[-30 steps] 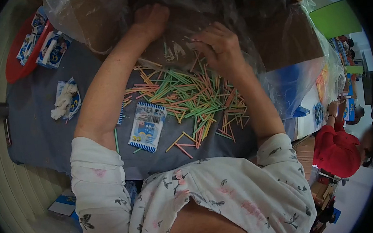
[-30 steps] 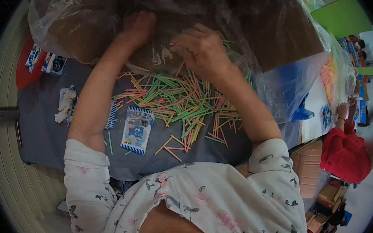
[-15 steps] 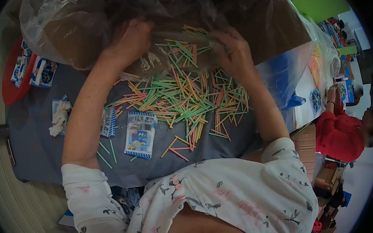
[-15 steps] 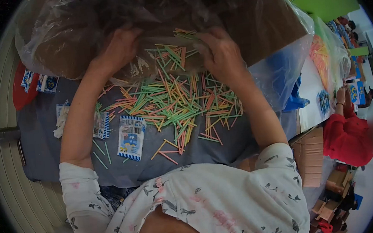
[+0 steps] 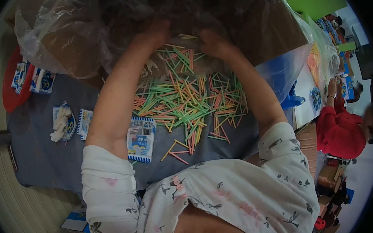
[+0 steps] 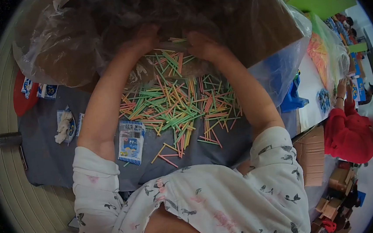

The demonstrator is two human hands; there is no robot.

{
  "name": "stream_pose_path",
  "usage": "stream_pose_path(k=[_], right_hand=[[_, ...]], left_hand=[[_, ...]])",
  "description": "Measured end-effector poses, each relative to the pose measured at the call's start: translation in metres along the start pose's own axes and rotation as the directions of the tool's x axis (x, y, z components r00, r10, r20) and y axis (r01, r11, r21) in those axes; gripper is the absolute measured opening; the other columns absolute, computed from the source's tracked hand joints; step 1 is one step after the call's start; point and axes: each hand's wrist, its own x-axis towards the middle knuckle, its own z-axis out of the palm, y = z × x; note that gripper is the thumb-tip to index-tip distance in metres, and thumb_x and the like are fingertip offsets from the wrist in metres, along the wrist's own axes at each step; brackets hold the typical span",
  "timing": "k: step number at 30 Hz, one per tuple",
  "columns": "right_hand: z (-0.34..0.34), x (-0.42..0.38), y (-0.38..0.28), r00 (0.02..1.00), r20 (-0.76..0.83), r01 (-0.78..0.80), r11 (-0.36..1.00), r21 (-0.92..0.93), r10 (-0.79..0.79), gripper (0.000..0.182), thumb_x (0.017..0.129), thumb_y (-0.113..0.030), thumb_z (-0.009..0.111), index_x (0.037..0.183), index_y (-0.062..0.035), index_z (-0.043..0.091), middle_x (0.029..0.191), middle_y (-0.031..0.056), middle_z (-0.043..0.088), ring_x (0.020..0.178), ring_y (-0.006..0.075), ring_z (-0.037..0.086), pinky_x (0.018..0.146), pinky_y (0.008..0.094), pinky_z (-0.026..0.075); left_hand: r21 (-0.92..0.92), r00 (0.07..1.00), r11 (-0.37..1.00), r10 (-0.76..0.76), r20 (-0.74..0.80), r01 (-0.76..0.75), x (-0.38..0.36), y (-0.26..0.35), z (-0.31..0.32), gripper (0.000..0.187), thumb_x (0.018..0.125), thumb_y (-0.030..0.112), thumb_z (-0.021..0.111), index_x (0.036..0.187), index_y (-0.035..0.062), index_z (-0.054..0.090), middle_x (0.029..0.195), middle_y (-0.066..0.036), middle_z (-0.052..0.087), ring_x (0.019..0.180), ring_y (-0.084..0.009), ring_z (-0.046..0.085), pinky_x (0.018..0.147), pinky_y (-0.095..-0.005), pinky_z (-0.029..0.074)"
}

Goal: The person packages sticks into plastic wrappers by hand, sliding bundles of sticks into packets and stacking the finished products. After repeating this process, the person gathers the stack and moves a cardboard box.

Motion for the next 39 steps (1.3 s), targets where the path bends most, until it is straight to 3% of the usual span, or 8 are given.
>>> stream_pose_path(k=[6, 8, 11, 19, 24, 28, 34, 39], right_hand=[[-0.007, -0.008, -0.027, 0.993, -0.067, -0.108, 0.958, -0.265, 0.093, 0.038, 0.071, -0.001, 0.062, 0.109, 0.0005, 0.055, 0.100, 0.0267, 0.063, 0.099, 0.0421, 0.061, 0.076, 0.0508, 0.049], [-0.004, -0.014, -0.012, 0.871, -0.443, 0.047, 0.932, -0.359, -0.214, 0.038, 0.070, 0.002, 0.059, 0.107, 0.0001, 0.054, 0.092, 0.0240, 0.061, 0.091, 0.0441, 0.059, 0.072, 0.0528, 0.047], [-0.026, -0.038, -0.029, 0.730, -0.583, 0.149, 0.915, -0.374, -0.358, 0.033, 0.069, -0.002, 0.061, 0.101, -0.0067, 0.055, 0.086, 0.0158, 0.058, 0.084, 0.0382, 0.059, 0.069, 0.0446, 0.050], [-0.044, -0.120, -0.090, 0.899, 0.058, 0.434, 0.863, -0.259, -0.434, 0.036, 0.076, -0.011, 0.068, 0.110, -0.0073, 0.059, 0.096, 0.0159, 0.056, 0.093, 0.0355, 0.059, 0.076, 0.0434, 0.050], [-0.060, -0.082, -0.062, 0.868, -0.497, 0.005, 0.999, -0.037, -0.023, 0.047, 0.081, -0.019, 0.073, 0.123, -0.0056, 0.058, 0.107, 0.0174, 0.062, 0.083, 0.0381, 0.063, 0.074, 0.0468, 0.050], [-0.036, -0.042, -0.021, 0.948, -0.292, -0.218, 0.929, -0.299, 0.128, 0.038, 0.082, -0.018, 0.073, 0.115, -0.0014, 0.063, 0.089, 0.0174, 0.066, 0.074, 0.0360, 0.064, 0.070, 0.0454, 0.051], [-0.057, -0.033, -0.035, 0.876, -0.439, -0.058, 0.947, 0.317, 0.201, 0.019, 0.080, -0.017, 0.070, 0.091, -0.0007, 0.070, 0.069, 0.0124, 0.064, 0.066, 0.0230, 0.063, 0.064, 0.0358, 0.049], [-0.081, -0.037, -0.020, 0.952, -0.228, 0.067, 0.590, 0.804, 0.203, 0.012, 0.083, -0.014, 0.071, 0.080, -0.0030, 0.066, 0.067, -0.0042, 0.057, 0.060, 0.0045, 0.049, 0.056, 0.0232, 0.039]], left_hand=[[0.113, 0.997, 0.992, -0.061, 0.046, 0.056, 0.014, 0.001, 0.000, 0.028, 0.081, 0.020, 0.059, 0.105, 0.0072, 0.068, 0.106, -0.020, 0.068, 0.105, -0.0390, 0.064, 0.091, -0.0510, 0.050], [0.142, 0.997, 0.988, -0.046, -0.066, 0.055, 0.017, -0.011, 0.005, 0.029, 0.081, 0.022, 0.059, 0.105, 0.0087, 0.068, 0.106, -0.019, 0.068, 0.105, -0.0389, 0.064, 0.090, -0.0517, 0.050], [0.028, 0.994, 0.995, -0.094, -0.060, 0.096, 0.020, -0.015, -0.017, 0.029, 0.082, 0.026, 0.059, 0.105, 0.0106, 0.067, 0.106, -0.019, 0.068, 0.104, -0.0387, 0.064, 0.089, -0.0522, 0.050], [-0.229, 0.940, 0.969, -0.161, -0.299, 0.093, 0.029, -0.002, -0.029, 0.021, 0.083, 0.021, 0.060, 0.097, 0.0086, 0.068, 0.100, -0.020, 0.069, 0.099, -0.0401, 0.065, 0.084, -0.0489, 0.052], [-0.244, 0.898, 0.966, -0.033, -0.438, -0.084, 0.037, -0.031, -0.020, 0.024, 0.090, 0.029, 0.057, 0.101, 0.0088, 0.065, 0.093, -0.020, 0.068, 0.092, -0.0383, 0.066, 0.077, -0.0453, 0.052], [-0.253, 0.882, 0.963, -0.036, -0.469, -0.095, 0.023, -0.035, -0.028, 0.021, 0.091, 0.025, 0.058, 0.100, 0.0080, 0.064, 0.091, -0.020, 0.067, 0.090, -0.0380, 0.066, 0.075, -0.0447, 0.051], [-0.274, 0.862, 0.957, -0.055, -0.504, -0.099, 0.000, -0.043, -0.033, 0.016, 0.091, 0.020, 0.058, 0.098, 0.0067, 0.062, 0.087, -0.020, 0.066, 0.086, -0.0375, 0.066, 0.072, -0.0438, 0.050], [-0.275, 0.859, 0.955, -0.045, -0.510, -0.113, -0.004, -0.047, -0.033, 0.012, 0.090, 0.015, 0.058, 0.097, 0.0062, 0.061, 0.085, -0.019, 0.066, 0.084, -0.0381, 0.065, 0.070, -0.0437, 0.050]])
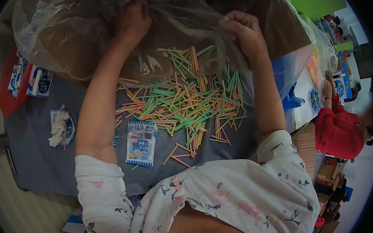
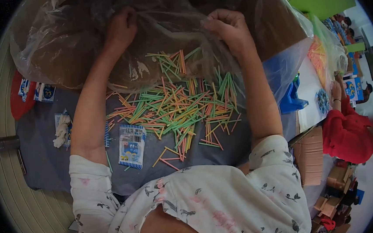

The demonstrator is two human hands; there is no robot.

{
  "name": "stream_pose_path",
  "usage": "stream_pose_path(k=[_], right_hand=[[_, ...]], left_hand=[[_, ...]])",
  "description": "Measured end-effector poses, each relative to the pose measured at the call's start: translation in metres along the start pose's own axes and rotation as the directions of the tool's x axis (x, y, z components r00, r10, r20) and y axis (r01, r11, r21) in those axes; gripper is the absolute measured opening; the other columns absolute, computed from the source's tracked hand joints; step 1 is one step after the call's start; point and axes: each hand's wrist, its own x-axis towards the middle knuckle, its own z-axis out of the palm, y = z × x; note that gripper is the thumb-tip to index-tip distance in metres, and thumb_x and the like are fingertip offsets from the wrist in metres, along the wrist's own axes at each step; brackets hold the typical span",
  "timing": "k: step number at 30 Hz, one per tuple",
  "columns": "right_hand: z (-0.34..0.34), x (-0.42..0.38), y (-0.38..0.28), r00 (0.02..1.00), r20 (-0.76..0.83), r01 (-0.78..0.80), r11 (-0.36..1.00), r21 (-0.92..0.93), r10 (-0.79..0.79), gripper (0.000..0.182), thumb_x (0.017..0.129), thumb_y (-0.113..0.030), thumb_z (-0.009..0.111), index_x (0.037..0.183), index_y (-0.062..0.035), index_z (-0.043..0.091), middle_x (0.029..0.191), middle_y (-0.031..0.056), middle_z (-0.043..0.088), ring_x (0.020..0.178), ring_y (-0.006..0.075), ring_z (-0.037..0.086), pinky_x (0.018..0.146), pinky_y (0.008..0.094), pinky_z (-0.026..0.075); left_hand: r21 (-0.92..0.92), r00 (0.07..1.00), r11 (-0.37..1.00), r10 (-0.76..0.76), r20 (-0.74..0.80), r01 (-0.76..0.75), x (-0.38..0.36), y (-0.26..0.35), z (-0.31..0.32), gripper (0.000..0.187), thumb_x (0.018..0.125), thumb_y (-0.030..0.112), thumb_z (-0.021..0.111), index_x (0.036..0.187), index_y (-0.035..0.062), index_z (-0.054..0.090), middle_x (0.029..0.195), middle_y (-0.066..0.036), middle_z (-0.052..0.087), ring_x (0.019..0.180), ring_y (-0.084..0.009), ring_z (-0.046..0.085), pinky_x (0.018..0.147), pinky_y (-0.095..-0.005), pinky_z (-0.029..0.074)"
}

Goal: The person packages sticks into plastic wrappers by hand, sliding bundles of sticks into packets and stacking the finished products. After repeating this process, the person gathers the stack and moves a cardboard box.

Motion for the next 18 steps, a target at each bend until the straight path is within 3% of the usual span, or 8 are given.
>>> stream_pose_path(k=[4, 7, 9, 10, 12, 13, 15, 18], right_hand=[[0.003, -0.010, -0.015, 0.985, -0.160, 0.088, 0.987, 0.138, -0.065, 0.011, 0.086, -0.010, 0.068, 0.078, -0.0052, 0.063, 0.067, -0.0049, 0.056, 0.058, 0.0026, 0.045, 0.054, 0.0217, 0.036], [0.015, -0.011, -0.028, 0.927, -0.318, 0.177, 0.979, -0.097, -0.199, 0.008, 0.089, -0.009, 0.066, 0.083, -0.0055, 0.061, 0.068, -0.0045, 0.057, 0.059, 0.0040, 0.051, 0.054, 0.0238, 0.040], [0.014, -0.008, -0.039, 0.863, -0.300, 0.263, 0.870, -0.418, -0.405, 0.002, 0.090, -0.005, 0.060, 0.090, -0.0068, 0.060, 0.068, 0.0022, 0.060, 0.059, 0.0122, 0.059, 0.056, 0.0281, 0.045], [0.014, -0.008, -0.044, 0.862, -0.303, 0.262, 0.869, -0.420, -0.407, 0.002, 0.090, -0.005, 0.060, 0.090, -0.0068, 0.060, 0.068, 0.0022, 0.060, 0.059, 0.0122, 0.059, 0.056, 0.0281, 0.045], [0.016, -0.013, -0.056, 0.708, -0.134, 0.378, 0.532, -0.758, -0.693, 0.006, 0.093, -0.006, 0.057, 0.089, -0.0021, 0.058, 0.074, 0.0039, 0.060, 0.068, 0.0098, 0.061, 0.060, 0.0254, 0.047], [0.020, -0.021, -0.064, 0.708, -0.134, 0.377, 0.532, -0.758, -0.693, 0.006, 0.093, -0.006, 0.057, 0.089, -0.0021, 0.058, 0.074, 0.0039, 0.060, 0.068, 0.0098, 0.061, 0.060, 0.0254, 0.047], [0.030, -0.042, -0.078, 0.719, -0.123, 0.305, 0.470, -0.828, -0.684, 0.012, 0.086, 0.001, 0.056, 0.095, -0.0064, 0.058, 0.080, 0.0151, 0.064, 0.066, 0.0312, 0.065, 0.062, 0.0345, 0.051], [0.028, -0.060, -0.079, 0.567, -0.026, 0.395, 0.299, -0.869, -0.824, 0.011, 0.084, 0.000, 0.059, 0.094, -0.0046, 0.060, 0.089, 0.0123, 0.068, 0.075, 0.0300, 0.067, 0.068, 0.0361, 0.052]], left_hand=[[0.114, 0.998, 0.993, 0.014, 0.057, -0.020, -0.006, 0.019, -0.008, 0.011, 0.085, 0.008, 0.059, 0.096, 0.0066, 0.062, 0.082, -0.018, 0.066, 0.081, -0.0398, 0.065, 0.068, -0.0443, 0.051], [0.089, 0.998, 0.996, 0.022, 0.060, -0.027, -0.005, 0.025, -0.011, 0.011, 0.085, 0.008, 0.060, 0.095, 0.0069, 0.062, 0.079, -0.016, 0.067, 0.079, -0.0382, 0.067, 0.066, -0.0440, 0.052], [0.023, 0.999, 0.999, 0.027, 0.022, -0.028, -0.003, 0.031, -0.010, 0.009, 0.083, 0.008, 0.060, 0.092, 0.0087, 0.062, 0.080, -0.018, 0.066, 0.080, -0.0407, 0.065, 0.068, -0.0481, 0.051], [-0.041, 1.000, 0.999, 0.025, -0.016, -0.025, -0.002, 0.034, -0.009, 0.008, 0.081, 0.009, 0.060, 0.088, 0.0105, 0.061, 0.081, -0.020, 0.066, 0.082, -0.0432, 0.063, 0.069, -0.0521, 0.050], [-0.017, 0.999, 0.999, 0.045, -0.006, -0.045, -0.003, 0.043, -0.012, 0.010, 0.083, 0.008, 0.061, 0.093, 0.0085, 0.062, 0.080, -0.019, 0.066, 0.080, -0.0397, 0.065, 0.067, -0.0465, 0.051], [0.010, 0.998, 0.998, 0.061, 0.004, -0.061, -0.004, 0.046, -0.014, 0.012, 0.085, 0.007, 0.062, 0.097, 0.0064, 0.062, 0.080, -0.017, 0.066, 0.078, -0.0362, 0.068, 0.065, -0.0408, 0.052], [-0.015, 0.997, 0.997, 0.081, 0.007, -0.081, -0.006, 0.055, -0.021, 0.012, 0.085, 0.006, 0.062, 0.097, 0.0063, 0.062, 0.079, -0.017, 0.066, 0.077, -0.0360, 0.068, 0.064, -0.0396, 0.052], [-0.025, 0.987, 0.987, 0.156, -0.034, -0.157, -0.011, 0.068, -0.034, 0.012, 0.085, 0.005, 0.063, 0.097, 0.0063, 0.061, 0.077, -0.017, 0.065, 0.075, -0.0355, 0.067, 0.063, -0.0377, 0.051]])
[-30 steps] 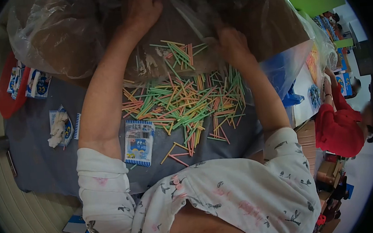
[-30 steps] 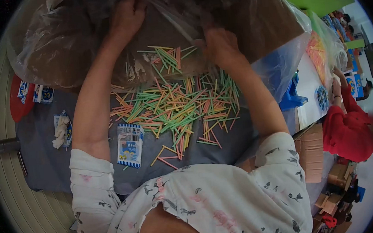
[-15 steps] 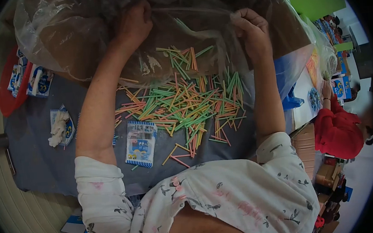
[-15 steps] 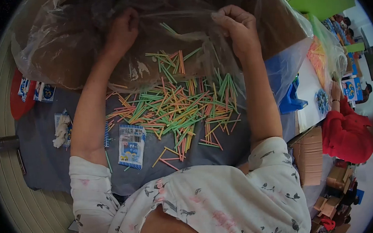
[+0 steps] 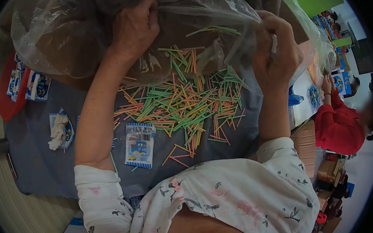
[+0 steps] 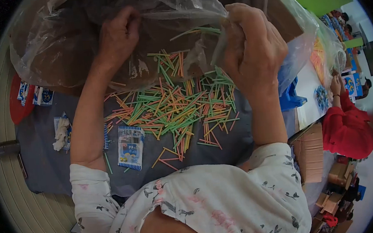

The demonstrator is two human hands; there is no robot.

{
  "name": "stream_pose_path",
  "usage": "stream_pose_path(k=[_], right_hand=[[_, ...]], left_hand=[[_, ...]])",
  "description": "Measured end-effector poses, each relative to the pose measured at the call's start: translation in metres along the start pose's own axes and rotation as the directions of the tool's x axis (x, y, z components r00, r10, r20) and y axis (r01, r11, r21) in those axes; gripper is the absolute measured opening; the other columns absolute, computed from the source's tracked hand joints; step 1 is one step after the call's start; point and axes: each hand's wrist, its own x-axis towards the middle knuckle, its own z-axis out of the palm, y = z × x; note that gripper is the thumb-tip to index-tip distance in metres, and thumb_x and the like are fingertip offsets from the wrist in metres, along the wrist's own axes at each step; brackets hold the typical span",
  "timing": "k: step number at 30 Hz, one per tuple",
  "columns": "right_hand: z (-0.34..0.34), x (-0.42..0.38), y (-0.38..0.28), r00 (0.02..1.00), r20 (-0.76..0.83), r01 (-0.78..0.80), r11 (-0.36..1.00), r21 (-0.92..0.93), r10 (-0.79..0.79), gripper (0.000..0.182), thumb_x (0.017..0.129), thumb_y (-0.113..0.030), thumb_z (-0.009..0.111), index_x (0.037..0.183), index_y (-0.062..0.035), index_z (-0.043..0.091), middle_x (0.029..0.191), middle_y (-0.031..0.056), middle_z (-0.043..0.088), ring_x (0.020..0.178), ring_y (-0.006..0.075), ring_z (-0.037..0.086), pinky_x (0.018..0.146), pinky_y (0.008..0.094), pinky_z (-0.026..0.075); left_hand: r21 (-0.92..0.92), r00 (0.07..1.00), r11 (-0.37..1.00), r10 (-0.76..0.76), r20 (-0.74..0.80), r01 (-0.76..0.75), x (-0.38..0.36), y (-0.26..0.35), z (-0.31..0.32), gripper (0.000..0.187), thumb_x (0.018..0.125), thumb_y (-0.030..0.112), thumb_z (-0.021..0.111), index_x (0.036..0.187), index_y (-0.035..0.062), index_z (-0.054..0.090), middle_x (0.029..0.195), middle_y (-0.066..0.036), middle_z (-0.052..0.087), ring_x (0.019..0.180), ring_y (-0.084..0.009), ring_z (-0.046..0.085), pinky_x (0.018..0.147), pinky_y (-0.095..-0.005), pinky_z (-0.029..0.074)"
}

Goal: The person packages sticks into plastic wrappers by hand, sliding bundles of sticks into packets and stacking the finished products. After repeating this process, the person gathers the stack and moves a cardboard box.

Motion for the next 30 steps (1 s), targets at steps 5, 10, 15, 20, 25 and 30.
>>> stream_pose_path(k=[5, 10, 15, 20, 25, 30], right_hand=[[-0.019, -0.014, 0.008, 0.980, 0.080, 0.186, 0.981, -0.053, -0.181, 0.015, 0.079, 0.000, 0.063, 0.094, -0.0028, 0.062, 0.097, 0.0115, 0.070, 0.085, 0.0308, 0.066, 0.079, 0.0385, 0.051], [-0.026, -0.013, 0.000, 0.973, -0.031, 0.231, 0.973, 0.006, -0.230, 0.015, 0.079, 0.000, 0.064, 0.094, -0.0021, 0.063, 0.099, 0.0131, 0.070, 0.089, 0.0318, 0.067, 0.086, 0.0405, 0.050], [-0.033, -0.009, -0.010, 0.961, -0.050, 0.270, 0.963, -0.019, -0.271, 0.012, 0.081, -0.006, 0.064, 0.092, -0.0021, 0.064, 0.100, 0.0132, 0.071, 0.091, 0.0330, 0.067, 0.091, 0.0431, 0.047], [-0.011, -0.022, -0.003, 0.976, 0.049, 0.215, 0.964, -0.157, -0.210, 0.023, 0.076, -0.003, 0.063, 0.097, -0.0089, 0.070, 0.126, 0.0173, 0.060, 0.110, 0.0312, 0.058, 0.083, 0.0405, 0.048], [-0.012, -0.064, -0.034, 0.955, 0.081, 0.222, 0.872, 0.436, -0.284, 0.025, 0.076, -0.007, 0.066, 0.101, -0.0082, 0.070, 0.112, 0.0135, 0.063, 0.092, 0.0248, 0.058, 0.068, 0.0337, 0.047], [0.075, -0.061, -0.039, 0.853, 0.504, 0.047, 0.982, 0.183, -0.135, 0.044, 0.074, -0.019, 0.071, 0.116, -0.0075, 0.062, 0.114, 0.0125, 0.061, 0.101, 0.0287, 0.058, 0.082, 0.0416, 0.046]], left_hand=[[0.068, 1.000, 0.998, -0.014, 0.000, 0.014, -0.003, 0.007, -0.017, 0.011, 0.086, 0.004, 0.063, 0.097, 0.0069, 0.061, 0.075, -0.016, 0.064, 0.072, -0.0349, 0.067, 0.060, -0.0368, 0.050], [0.039, 0.990, 0.996, 0.086, -0.113, -0.082, 0.004, 0.008, -0.021, 0.008, 0.088, 0.005, 0.063, 0.096, 0.0047, 0.060, 0.073, -0.016, 0.064, 0.069, -0.0309, 0.068, 0.059, -0.0344, 0.049], [-0.050, 0.994, 0.998, -0.050, -0.099, 0.045, -0.001, 0.000, -0.017, 0.009, 0.089, 0.005, 0.061, 0.098, 0.0035, 0.061, 0.074, -0.017, 0.065, 0.069, -0.0267, 0.069, 0.061, -0.0336, 0.050], [-0.035, 0.990, 0.992, -0.121, -0.079, 0.118, 0.004, -0.003, -0.019, 0.015, 0.088, 0.003, 0.059, 0.103, 0.0030, 0.061, 0.076, -0.019, 0.065, 0.071, -0.0278, 0.069, 0.066, -0.0361, 0.052], [-0.019, 0.992, 0.992, -0.123, -0.020, 0.122, 0.009, -0.020, -0.005, 0.016, 0.087, 0.002, 0.059, 0.103, 0.0029, 0.061, 0.078, -0.019, 0.065, 0.073, -0.0282, 0.069, 0.067, -0.0367, 0.052], [-0.006, 0.995, 0.995, -0.102, 0.013, 0.102, 0.013, -0.013, 0.003, 0.018, 0.086, 0.002, 0.058, 0.104, 0.0028, 0.061, 0.079, -0.019, 0.065, 0.074, -0.0286, 0.069, 0.068, -0.0373, 0.052]])
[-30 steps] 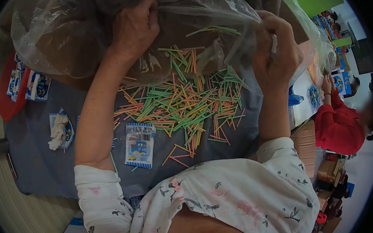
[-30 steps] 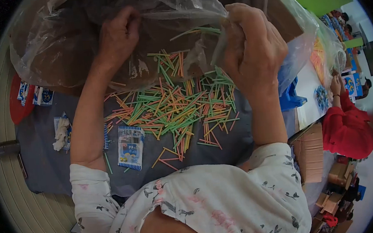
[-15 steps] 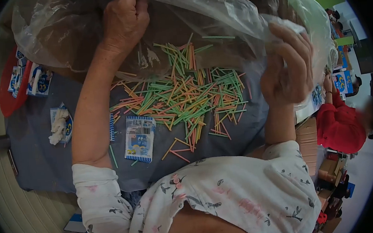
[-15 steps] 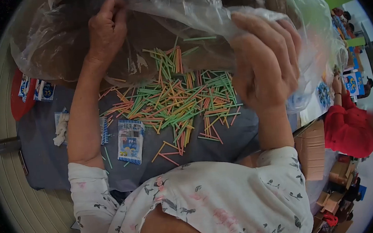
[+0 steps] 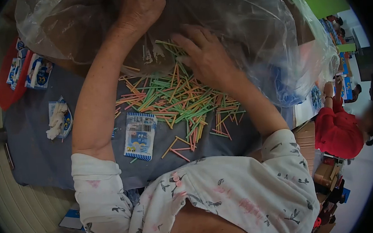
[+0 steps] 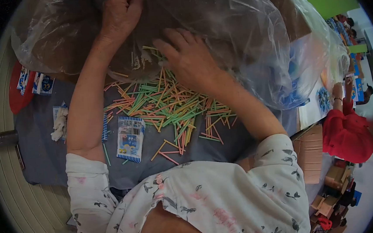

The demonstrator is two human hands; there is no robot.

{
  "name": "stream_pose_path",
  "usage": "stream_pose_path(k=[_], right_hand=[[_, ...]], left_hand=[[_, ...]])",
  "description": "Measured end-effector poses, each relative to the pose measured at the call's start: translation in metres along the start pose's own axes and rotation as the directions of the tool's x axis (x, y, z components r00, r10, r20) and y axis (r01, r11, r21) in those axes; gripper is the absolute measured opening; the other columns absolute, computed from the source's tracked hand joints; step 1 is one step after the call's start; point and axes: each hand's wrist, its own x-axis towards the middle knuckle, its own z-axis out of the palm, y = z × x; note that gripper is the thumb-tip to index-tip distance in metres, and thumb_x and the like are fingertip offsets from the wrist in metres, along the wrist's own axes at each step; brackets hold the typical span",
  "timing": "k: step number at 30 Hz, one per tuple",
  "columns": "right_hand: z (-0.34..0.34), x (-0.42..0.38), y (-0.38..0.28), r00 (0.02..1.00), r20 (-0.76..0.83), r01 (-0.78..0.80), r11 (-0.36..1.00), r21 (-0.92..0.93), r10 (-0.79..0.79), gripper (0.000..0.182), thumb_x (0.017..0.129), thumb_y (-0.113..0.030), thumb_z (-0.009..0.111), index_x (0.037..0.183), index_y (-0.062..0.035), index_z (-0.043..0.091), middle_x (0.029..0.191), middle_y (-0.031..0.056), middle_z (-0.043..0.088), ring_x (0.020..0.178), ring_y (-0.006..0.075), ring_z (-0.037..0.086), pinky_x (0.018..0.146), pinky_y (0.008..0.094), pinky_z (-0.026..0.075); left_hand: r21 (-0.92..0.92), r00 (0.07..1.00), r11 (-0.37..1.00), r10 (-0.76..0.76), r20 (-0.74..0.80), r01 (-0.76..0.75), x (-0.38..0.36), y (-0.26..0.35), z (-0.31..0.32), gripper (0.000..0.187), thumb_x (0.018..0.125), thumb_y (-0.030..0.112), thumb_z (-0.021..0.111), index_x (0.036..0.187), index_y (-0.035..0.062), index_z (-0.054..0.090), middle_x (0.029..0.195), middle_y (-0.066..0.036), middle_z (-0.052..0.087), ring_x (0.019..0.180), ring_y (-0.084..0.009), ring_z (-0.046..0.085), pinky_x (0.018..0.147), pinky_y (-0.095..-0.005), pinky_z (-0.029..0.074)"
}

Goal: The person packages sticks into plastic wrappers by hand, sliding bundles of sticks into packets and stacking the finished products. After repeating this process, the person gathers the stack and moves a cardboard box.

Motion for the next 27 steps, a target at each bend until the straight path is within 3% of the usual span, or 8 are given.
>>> stream_pose_path(k=[7, 10, 12, 13, 16, 18, 22, 27], right_hand=[[-0.018, -0.030, -0.008, 0.923, 0.373, -0.054, 0.990, -0.129, 0.099, 0.040, 0.075, -0.017, 0.072, 0.113, -0.0077, 0.062, 0.106, 0.0093, 0.062, 0.099, 0.0302, 0.057, 0.086, 0.0460, 0.044], [-0.045, -0.039, -0.024, 0.869, 0.494, 0.030, 0.999, -0.041, -0.005, 0.037, 0.075, -0.019, 0.073, 0.108, -0.0061, 0.063, 0.103, 0.0093, 0.062, 0.101, 0.0298, 0.057, 0.085, 0.0462, 0.044], [-0.057, -0.034, -0.028, 0.834, 0.550, -0.099, 0.973, 0.206, -0.032, 0.034, 0.079, -0.022, 0.072, 0.108, -0.0058, 0.064, 0.101, 0.0128, 0.062, 0.094, 0.0335, 0.060, 0.081, 0.0441, 0.047], [-0.058, -0.026, -0.027, 0.835, 0.550, -0.101, 0.973, 0.206, -0.030, 0.034, 0.079, -0.022, 0.072, 0.108, -0.0058, 0.064, 0.101, 0.0128, 0.062, 0.094, 0.0335, 0.060, 0.081, 0.0441, 0.047], [-0.034, 0.006, -0.017, 0.947, 0.317, -0.128, 0.965, 0.230, 0.050, 0.034, 0.079, -0.024, 0.072, 0.107, -0.0048, 0.065, 0.098, 0.0138, 0.062, 0.088, 0.0360, 0.061, 0.075, 0.0442, 0.050], [0.002, 0.015, -0.007, 0.976, 0.187, -0.120, 0.991, 0.053, 0.108, 0.035, 0.080, -0.025, 0.073, 0.107, -0.0048, 0.064, 0.098, 0.0154, 0.063, 0.086, 0.0393, 0.062, 0.072, 0.0454, 0.051], [0.024, 0.020, -0.006, 0.951, 0.233, -0.210, 0.978, 0.005, 0.203, 0.026, 0.081, -0.023, 0.070, 0.100, -0.0073, 0.063, 0.094, 0.0171, 0.061, 0.087, 0.0380, 0.063, 0.069, 0.0478, 0.052], [0.024, 0.018, -0.006, 0.939, 0.265, -0.258, 0.959, 0.120, 0.220, 0.026, 0.078, -0.013, 0.067, 0.103, -0.0096, 0.062, 0.087, 0.0141, 0.066, 0.082, 0.0362, 0.066, 0.069, 0.0494, 0.052]], left_hand=[[0.043, 0.999, 0.999, -0.016, 0.035, 0.015, 0.004, -0.010, 0.006, 0.021, 0.085, 0.001, 0.058, 0.105, 0.0026, 0.061, 0.081, -0.020, 0.065, 0.077, -0.0292, 0.069, 0.070, -0.0381, 0.052], [0.052, 0.998, 0.998, -0.023, 0.062, 0.020, 0.010, -0.022, 0.016, 0.022, 0.085, 0.001, 0.058, 0.106, 0.0026, 0.061, 0.082, -0.020, 0.065, 0.078, -0.0295, 0.069, 0.071, -0.0385, 0.052], [0.059, 0.997, 0.998, -0.017, 0.082, 0.012, 0.010, -0.020, 0.017, 0.022, 0.084, 0.000, 0.058, 0.106, 0.0025, 0.061, 0.082, -0.020, 0.065, 0.078, -0.0296, 0.068, 0.072, -0.0387, 0.052], [0.060, 0.996, 0.998, -0.011, 0.092, 0.005, 0.008, -0.019, 0.016, 0.023, 0.084, 0.000, 0.058, 0.106, 0.0025, 0.061, 0.083, -0.020, 0.065, 0.079, -0.0297, 0.068, 0.072, -0.0388, 0.052], [0.064, 0.994, 0.998, 0.011, 0.113, -0.018, 0.006, -0.012, 0.011, 0.024, 0.084, 0.000, 0.058, 0.107, 0.0024, 0.061, 0.084, -0.020, 0.065, 0.080, -0.0300, 0.068, 0.073, -0.0392, 0.052], [0.081, 0.993, 0.996, 0.020, 0.117, -0.029, 0.007, -0.005, 0.008, 0.025, 0.083, 0.000, 0.058, 0.107, 0.0024, 0.061, 0.084, -0.020, 0.065, 0.080, -0.0301, 0.068, 0.073, -0.0394, 0.053], [0.097, 0.990, 0.995, 0.023, 0.137, -0.037, 0.007, -0.005, 0.005, 0.026, 0.082, -0.001, 0.057, 0.108, 0.0023, 0.061, 0.085, -0.020, 0.065, 0.082, -0.0305, 0.068, 0.074, -0.0399, 0.053], [0.089, 0.983, 0.995, 0.037, 0.181, -0.054, 0.001, -0.004, 0.005, 0.028, 0.082, -0.001, 0.057, 0.109, 0.0022, 0.061, 0.087, -0.020, 0.065, 0.083, -0.0309, 0.068, 0.075, -0.0405, 0.053]])
